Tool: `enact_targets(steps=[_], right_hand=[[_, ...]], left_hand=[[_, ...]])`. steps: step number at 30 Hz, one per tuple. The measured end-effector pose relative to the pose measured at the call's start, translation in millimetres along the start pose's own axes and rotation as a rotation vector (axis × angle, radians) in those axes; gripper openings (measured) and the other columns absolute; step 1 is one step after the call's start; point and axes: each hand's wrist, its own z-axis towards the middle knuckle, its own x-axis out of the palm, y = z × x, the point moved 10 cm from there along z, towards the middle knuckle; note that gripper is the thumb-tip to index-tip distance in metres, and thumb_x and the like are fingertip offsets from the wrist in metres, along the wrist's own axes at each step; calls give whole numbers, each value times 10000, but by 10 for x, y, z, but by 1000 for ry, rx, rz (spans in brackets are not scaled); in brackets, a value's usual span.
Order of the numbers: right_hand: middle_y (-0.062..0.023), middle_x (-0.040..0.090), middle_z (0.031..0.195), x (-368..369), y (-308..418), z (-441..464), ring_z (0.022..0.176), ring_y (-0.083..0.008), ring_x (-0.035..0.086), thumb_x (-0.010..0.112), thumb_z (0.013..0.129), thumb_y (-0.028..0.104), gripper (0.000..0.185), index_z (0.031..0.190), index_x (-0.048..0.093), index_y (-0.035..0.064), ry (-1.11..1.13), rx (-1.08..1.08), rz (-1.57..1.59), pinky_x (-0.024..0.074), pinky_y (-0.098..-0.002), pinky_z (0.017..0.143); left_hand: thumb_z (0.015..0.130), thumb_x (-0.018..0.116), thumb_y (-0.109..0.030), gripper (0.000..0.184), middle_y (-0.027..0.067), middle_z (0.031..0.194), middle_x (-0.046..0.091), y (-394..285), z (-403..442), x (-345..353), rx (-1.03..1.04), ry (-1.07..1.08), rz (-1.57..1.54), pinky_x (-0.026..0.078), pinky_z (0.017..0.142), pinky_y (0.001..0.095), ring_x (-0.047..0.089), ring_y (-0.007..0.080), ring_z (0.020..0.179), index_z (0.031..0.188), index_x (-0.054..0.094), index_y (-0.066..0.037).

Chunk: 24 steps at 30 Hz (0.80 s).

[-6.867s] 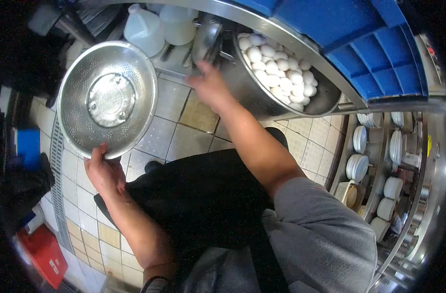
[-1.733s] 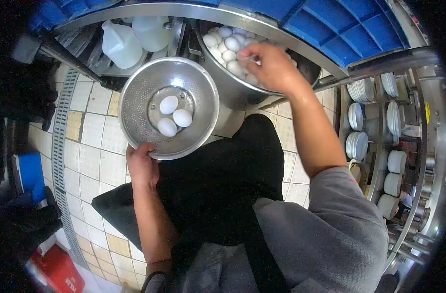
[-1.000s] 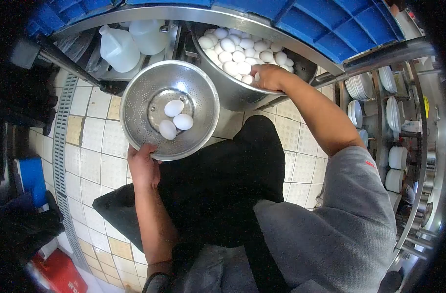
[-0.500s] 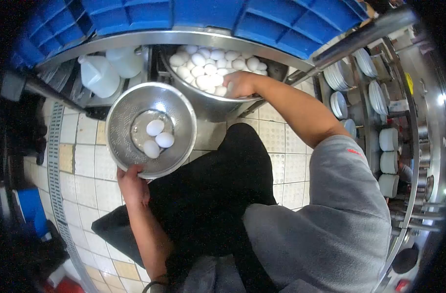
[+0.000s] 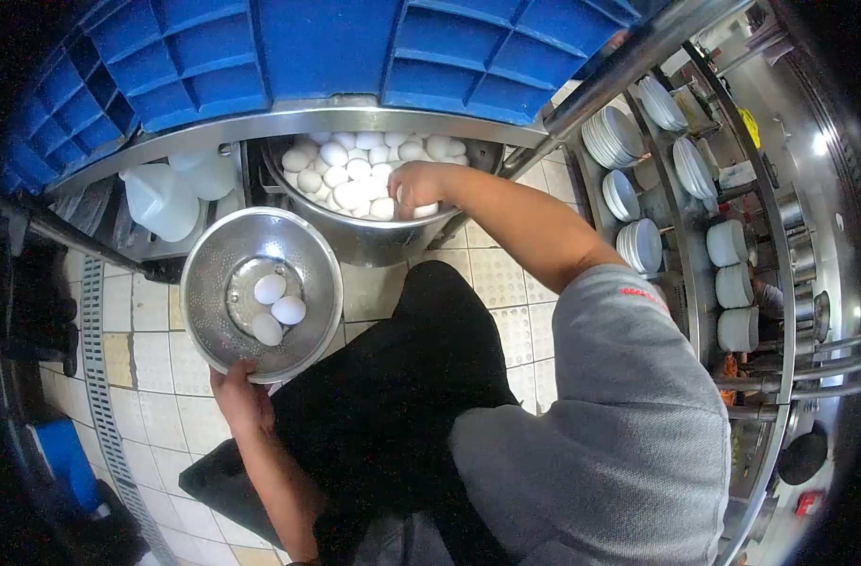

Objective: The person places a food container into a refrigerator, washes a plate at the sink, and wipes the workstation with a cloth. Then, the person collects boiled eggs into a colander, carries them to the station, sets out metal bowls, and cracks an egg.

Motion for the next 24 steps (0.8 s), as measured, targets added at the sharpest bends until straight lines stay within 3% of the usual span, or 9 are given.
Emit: enact_targets(steps=[2,7,11,12,14,15,18,22,24], right_hand=[[-88,639,987,-114,13,-103,917,-229,589,838,540,187,568,1051,616,76,-41,16,94,470,-348,753],[-31,609,924,-410,-54,-268,874,-169,567,832,606,85,441,995,624,91,-238,-66,590,449,-293,727],[-54,646,959,-559,39,-455,883,-186,642,797,678,24,424,1057,609,56,-337,-155,1027,530,-303,742],[-54,646,959,-550,193,-540,883,-186,642,797,678,24,424,1057,609,56,-328,-157,1033,530,-303,742],[-64,656,956,-429,479,-612,885,-213,655,768,701,0,439,1099,588,40,-198,-192,1462,549,-336,764],[-67,657,960,-394,568,-546,902,-212,654,750,719,-11,435,1113,578,52,-185,-290,1405,559,-352,768],[-45,657,951,-243,1121,-586,913,-167,641,781,711,16,400,1057,592,86,-214,-513,1249,528,-304,813],[-19,644,964,143,1851,-710,929,-168,623,816,677,88,431,1044,589,99,-294,-459,677,490,-311,819],[-50,635,996,398,2137,-654,961,-201,614,812,671,119,433,1035,580,87,-263,-518,611,481,-328,830]], left_hand=[[687,509,39,581,114,1083,586,71,29,-41,-26,-23,-81,496,568,267,602,193,822,1265,459,8],[689,508,39,575,120,1079,584,46,-8,-10,-52,-37,-63,502,583,266,602,203,844,1261,459,14],[690,512,36,562,110,1037,601,74,27,15,-51,-39,-73,483,531,254,606,177,767,1251,474,18],[690,512,36,562,110,1037,601,75,31,1,-50,-47,-67,483,531,254,606,177,767,1251,474,18],[692,515,36,536,89,978,620,89,47,31,-67,-10,21,440,458,240,584,148,646,1228,494,11],[704,516,15,511,139,1026,581,67,53,86,-36,40,40,495,568,312,605,234,800,1212,466,33],[702,522,21,506,130,1006,584,145,54,64,-117,56,103,476,525,277,603,209,737,1206,472,28],[706,528,18,488,113,955,602,125,10,108,-91,35,90,473,483,265,604,194,665,1192,479,12],[708,523,21,483,107,946,604,142,9,119,-80,34,58,469,473,264,600,189,650,1188,480,9]])
